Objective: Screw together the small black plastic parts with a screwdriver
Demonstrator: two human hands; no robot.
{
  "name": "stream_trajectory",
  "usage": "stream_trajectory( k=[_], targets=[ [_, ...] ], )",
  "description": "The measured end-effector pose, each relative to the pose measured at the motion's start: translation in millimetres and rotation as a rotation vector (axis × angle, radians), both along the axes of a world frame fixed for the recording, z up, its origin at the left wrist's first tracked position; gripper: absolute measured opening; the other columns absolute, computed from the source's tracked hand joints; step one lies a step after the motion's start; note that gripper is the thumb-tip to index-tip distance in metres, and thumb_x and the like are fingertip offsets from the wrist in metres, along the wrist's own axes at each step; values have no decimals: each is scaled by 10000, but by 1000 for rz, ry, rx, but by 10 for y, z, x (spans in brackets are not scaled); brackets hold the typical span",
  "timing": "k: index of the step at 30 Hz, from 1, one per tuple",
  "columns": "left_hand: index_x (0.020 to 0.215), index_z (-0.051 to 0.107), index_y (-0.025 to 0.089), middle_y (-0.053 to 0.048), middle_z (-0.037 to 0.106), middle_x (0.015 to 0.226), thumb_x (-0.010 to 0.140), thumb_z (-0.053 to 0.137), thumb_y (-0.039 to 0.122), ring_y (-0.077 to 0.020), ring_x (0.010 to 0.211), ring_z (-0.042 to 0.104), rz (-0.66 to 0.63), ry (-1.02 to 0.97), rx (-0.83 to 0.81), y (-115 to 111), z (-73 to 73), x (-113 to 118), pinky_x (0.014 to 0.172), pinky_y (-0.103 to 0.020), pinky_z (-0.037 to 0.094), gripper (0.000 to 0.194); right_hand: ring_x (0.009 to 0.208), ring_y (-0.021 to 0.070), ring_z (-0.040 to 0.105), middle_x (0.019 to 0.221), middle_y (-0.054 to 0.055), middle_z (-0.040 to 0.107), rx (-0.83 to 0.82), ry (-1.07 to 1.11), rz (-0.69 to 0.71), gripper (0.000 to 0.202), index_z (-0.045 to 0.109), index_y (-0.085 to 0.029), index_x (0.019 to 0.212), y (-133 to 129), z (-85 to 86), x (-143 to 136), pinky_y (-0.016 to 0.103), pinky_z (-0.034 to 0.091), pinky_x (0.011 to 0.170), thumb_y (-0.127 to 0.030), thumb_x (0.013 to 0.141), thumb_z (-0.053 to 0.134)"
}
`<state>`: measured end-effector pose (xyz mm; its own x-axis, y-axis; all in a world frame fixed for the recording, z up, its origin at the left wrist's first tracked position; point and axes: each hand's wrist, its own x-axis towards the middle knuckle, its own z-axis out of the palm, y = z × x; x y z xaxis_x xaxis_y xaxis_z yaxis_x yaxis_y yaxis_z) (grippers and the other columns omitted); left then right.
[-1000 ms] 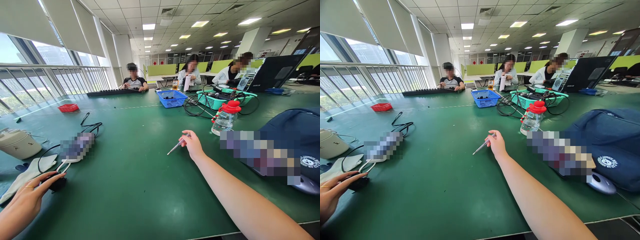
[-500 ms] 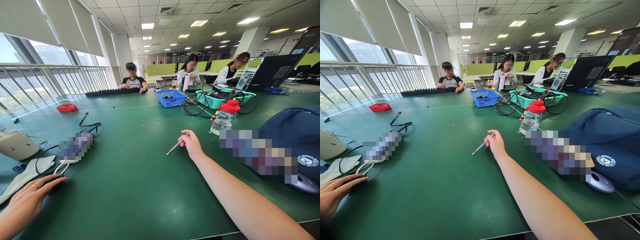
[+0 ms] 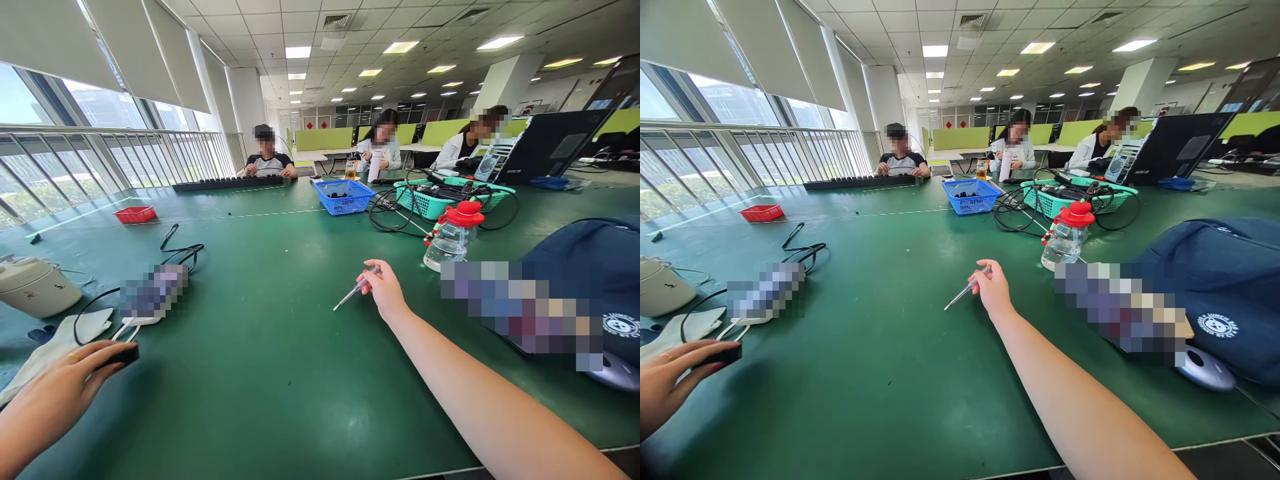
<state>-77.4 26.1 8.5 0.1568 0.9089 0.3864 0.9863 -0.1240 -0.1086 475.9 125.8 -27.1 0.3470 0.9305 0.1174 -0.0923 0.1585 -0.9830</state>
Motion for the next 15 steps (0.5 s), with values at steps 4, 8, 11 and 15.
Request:
stream_trajectory(
  k=[4,8,11,15],
  targets=[
    [1158,690,387,80,698,1210,946,398,503,-216,1051,655,-113,-142,-64,128,398,864,964,-366,515,379,453,103,518,641,-74,643,59,16,-26,417,473,-240,1062,-9,24,-21,278,459,533,-372,712,656],
    [1219,684,310,-28,685,1233,955,449,471,-230,1071,647,-426,-222,-265,348,569,1945,1004,-367,507,387,479,108,521,718,-67,638,166,-51,16,484,420,-260,1167,-63,83,-37,303,490,570,-432,780,653],
    [1215,676,288,-49,680,1203,969,472,333,-222,1071,637,-626,-229,-339,535,481,2606,1002,-356,509,323,532,121,538,823,-31,643,287,-269,85,473,413,-272,1241,-180,156,-95,310,487,576,-448,850,615],
    [1156,681,240,-76,688,1083,949,519,200,-241,1001,630,-709,-204,-368,739,240,3126,935,-385,527,266,680,157,623,862,5,654,465,-618,189,355,450,-275,1248,-343,228,-189,337,522,718,-353,916,547]
  ],
)
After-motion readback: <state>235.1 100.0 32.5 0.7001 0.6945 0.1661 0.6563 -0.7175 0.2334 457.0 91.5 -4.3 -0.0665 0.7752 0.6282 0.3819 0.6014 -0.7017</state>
